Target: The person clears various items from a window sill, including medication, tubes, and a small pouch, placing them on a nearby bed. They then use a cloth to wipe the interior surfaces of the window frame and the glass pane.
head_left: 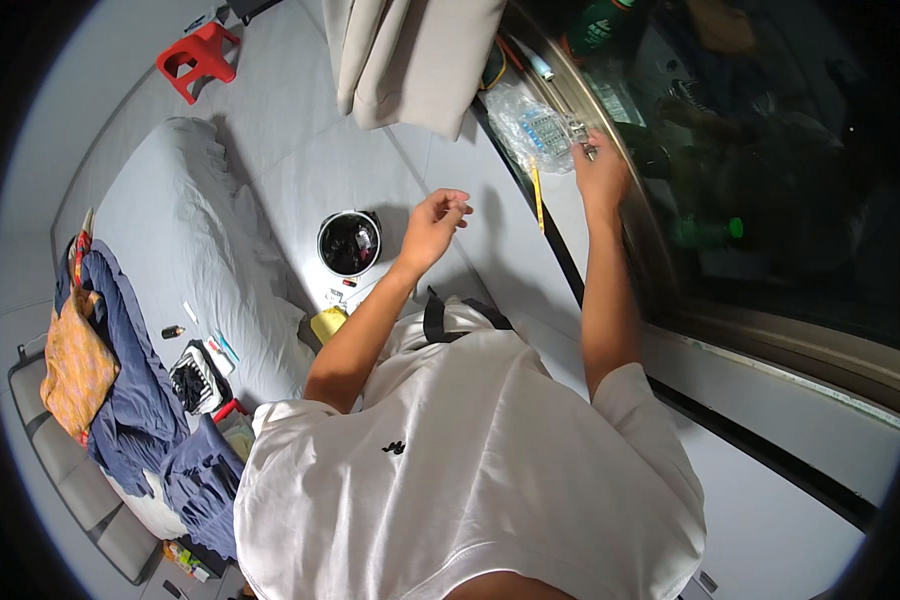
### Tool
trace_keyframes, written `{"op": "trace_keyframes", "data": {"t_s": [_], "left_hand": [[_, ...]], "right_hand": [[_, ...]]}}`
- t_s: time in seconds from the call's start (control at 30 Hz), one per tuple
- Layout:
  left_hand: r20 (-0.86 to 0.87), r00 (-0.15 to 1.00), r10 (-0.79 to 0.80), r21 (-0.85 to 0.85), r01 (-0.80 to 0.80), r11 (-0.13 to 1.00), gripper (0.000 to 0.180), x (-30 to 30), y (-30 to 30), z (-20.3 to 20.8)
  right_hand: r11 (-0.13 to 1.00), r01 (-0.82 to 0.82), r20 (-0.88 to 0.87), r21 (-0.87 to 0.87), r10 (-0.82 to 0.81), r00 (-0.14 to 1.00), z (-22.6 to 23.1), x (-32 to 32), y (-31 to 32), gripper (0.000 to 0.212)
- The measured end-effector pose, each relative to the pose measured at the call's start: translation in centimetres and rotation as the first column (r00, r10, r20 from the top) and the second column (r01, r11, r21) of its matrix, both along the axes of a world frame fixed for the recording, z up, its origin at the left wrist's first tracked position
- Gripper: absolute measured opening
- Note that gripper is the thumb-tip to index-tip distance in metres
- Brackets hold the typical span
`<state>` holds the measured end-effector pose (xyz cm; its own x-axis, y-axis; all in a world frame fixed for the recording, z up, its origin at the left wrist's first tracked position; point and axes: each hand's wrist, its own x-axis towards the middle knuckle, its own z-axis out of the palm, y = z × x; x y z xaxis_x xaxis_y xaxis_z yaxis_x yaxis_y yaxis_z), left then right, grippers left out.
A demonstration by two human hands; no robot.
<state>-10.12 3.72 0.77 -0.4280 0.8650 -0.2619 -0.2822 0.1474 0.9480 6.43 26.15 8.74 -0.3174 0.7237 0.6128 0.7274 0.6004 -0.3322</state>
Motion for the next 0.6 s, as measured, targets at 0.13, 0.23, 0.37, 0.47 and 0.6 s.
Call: {"op": "trace_keyframes", "data": {"t_s": [0.13,0.23,0.37,0.47,0.6], "left_hand": [[-0.015,0.998,-0.064,0.1,0.065,0.993,0.022,1.3,1.4,3.0],[-0.022,0.997,-0.071,0.143,0.073,0.987,0.022,1.6,2.0,4.2],[-0.035,0.997,-0.075,0.182,0.08,0.98,0.021,1.7,3.2,4.6],[-0.091,0.994,-0.062,0.183,0.077,0.98,0.023,1.6,4.2,4.3],[-0.266,0.954,0.135,0.125,-0.105,0.987,0.036,1.6,6.8,3.3]], "right_hand": [[0.985,0.021,0.147,-0.17,0.004,0.989,0.5,-0.4,0.8,0.023],[0.984,0.093,0.02,-0.149,-0.091,0.996,0.8,-0.1,0.3,0.025],[0.775,-0.221,-0.514,-0.592,-0.152,0.844,0.8,0.8,-0.5,0.027],[0.711,-0.282,-0.58,-0.645,-0.214,0.786,0.8,1.4,-1.2,0.028],[0.735,-0.297,-0.674,-0.609,-0.283,0.683,0.1,1.9,-2.0,0.023]]}}
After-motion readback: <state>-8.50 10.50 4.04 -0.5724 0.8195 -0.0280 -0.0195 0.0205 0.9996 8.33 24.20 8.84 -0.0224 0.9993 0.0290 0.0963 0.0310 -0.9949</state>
